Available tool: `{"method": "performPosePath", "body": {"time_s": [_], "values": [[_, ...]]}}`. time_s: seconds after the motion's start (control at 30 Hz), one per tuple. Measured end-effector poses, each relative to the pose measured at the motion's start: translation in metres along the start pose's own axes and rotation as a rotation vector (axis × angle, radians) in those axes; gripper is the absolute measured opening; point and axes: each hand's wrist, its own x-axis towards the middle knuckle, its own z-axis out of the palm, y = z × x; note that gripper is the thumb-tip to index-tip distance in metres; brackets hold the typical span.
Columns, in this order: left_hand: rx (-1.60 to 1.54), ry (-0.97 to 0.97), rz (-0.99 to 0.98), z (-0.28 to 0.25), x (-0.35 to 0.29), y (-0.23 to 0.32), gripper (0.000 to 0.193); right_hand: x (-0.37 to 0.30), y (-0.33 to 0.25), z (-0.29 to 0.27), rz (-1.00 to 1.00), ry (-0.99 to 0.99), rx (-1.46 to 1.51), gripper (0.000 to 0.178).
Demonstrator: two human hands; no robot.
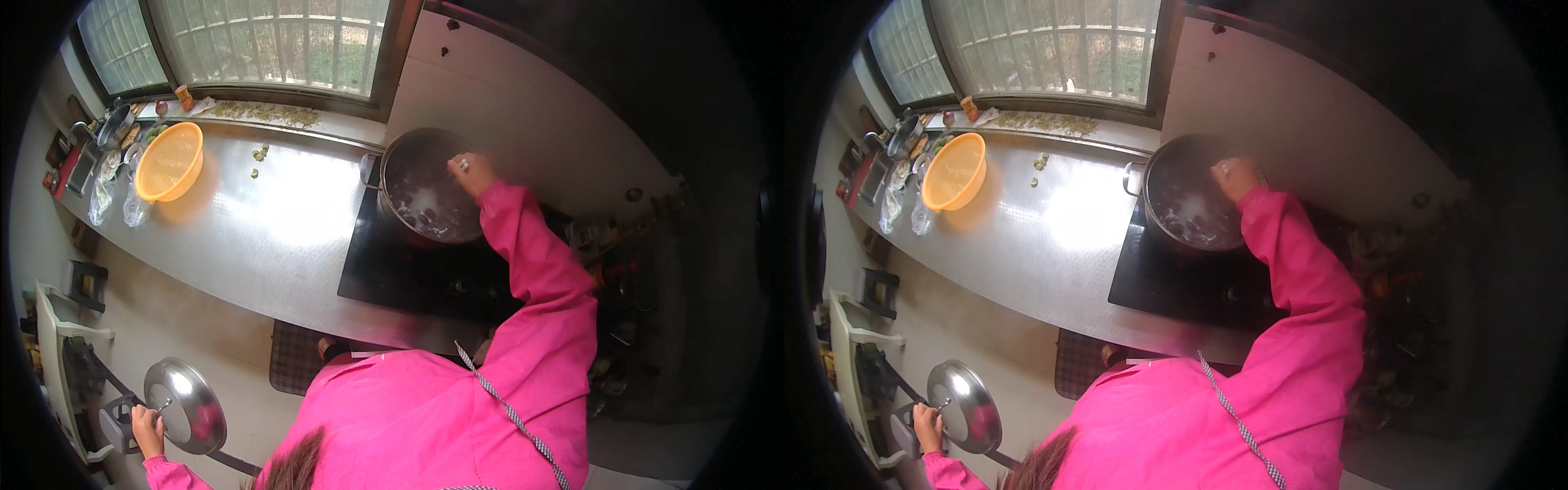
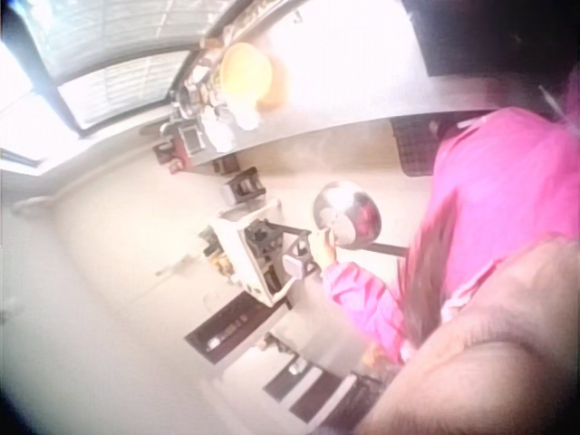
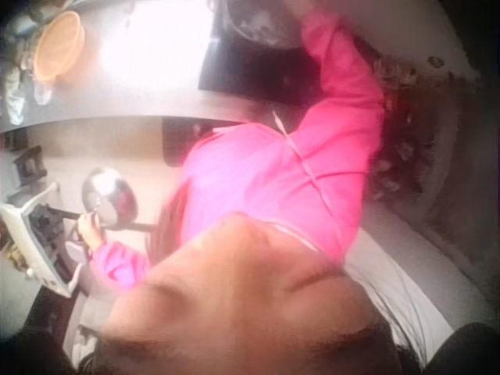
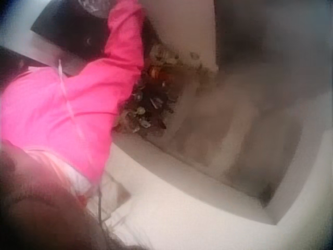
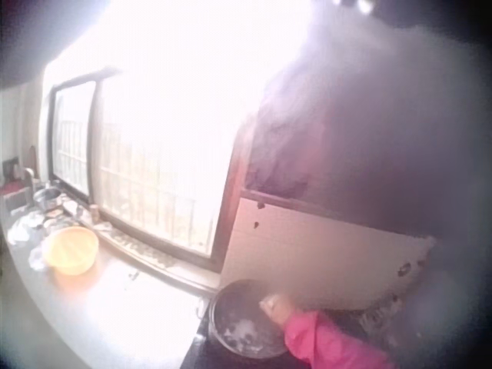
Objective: The person folds a cloth, hangs it, then moves to the kitchen to stir a pot of red dates on the stove. They drain the water, rinse the dates under the tap, and return the pot to the stove.
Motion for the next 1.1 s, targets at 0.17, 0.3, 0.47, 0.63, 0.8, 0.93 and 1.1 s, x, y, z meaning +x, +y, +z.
{"method": "performPosePath", "body": {"time_s": [0.17,0.3,0.47,0.63,0.8,0.93,1.1], "values": [[-0.005,-0.046,-0.030,0.010,0.013,-0.008,0.019,-0.021,-0.035,-0.028,0.010,-0.132,0.187,0.023],[0.009,-0.051,-0.038,0.017,0.025,-0.012,0.020,-0.028,-0.029,-0.062,0.372,-0.158,0.498,0.021],[-0.005,-0.016,0.021,0.015,0.040,-0.014,0.020,-0.012,0.004,-0.054,0.171,0.022,0.353,0.022],[0.001,-0.022,-0.021,0.009,0.047,-0.011,0.019,-0.017,0.011,-0.040,0.200,-0.124,0.172,0.022],[0.027,-0.017,0.032,0.012,0.054,-0.013,0.020,-0.042,-0.018,-0.061,0.284,-0.240,0.578,0.023],[0.019,-0.033,0.039,0.020,0.060,-0.017,0.020,-0.044,-0.031,-0.100,0.407,-0.177,0.614,0.023],[-0.009,-0.036,0.017,0.028,0.063,-0.017,0.020,-0.051,-0.059,-0.088,0.352,-0.312,0.945,0.021]]}}
